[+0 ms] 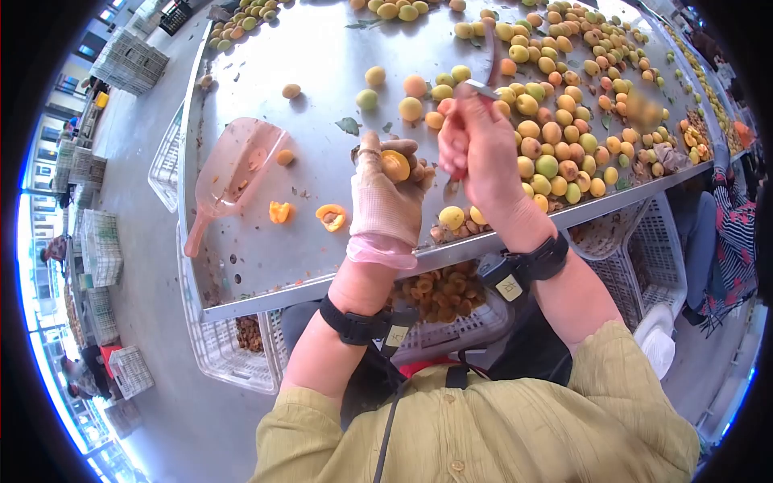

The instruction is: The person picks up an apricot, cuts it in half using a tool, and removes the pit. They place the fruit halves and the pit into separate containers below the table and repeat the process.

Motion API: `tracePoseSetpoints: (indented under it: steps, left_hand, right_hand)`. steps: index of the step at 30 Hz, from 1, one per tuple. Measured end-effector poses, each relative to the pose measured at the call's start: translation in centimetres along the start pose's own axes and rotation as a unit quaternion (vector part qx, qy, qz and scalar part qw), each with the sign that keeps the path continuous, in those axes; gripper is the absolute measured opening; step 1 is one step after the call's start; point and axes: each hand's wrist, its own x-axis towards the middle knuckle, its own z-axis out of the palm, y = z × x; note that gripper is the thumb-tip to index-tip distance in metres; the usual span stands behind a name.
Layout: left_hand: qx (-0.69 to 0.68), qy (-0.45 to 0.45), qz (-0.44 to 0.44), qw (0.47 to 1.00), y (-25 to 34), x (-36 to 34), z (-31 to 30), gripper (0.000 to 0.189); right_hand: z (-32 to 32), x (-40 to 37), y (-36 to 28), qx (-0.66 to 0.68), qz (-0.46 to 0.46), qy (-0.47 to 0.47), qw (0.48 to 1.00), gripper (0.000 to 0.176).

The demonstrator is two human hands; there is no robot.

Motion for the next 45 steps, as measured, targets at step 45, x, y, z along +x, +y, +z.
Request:
tracePoseSetpoints:
  steps: [45]
  left_hand:
    - [0.198, -0.022, 0.112, 0.974, -5.8, 2.7, -3.9, 0.031]
  right_hand:
    - [2.5, 2.9, 5.8, 0.002, -0.14, 0.208, 0.968, 0.036]
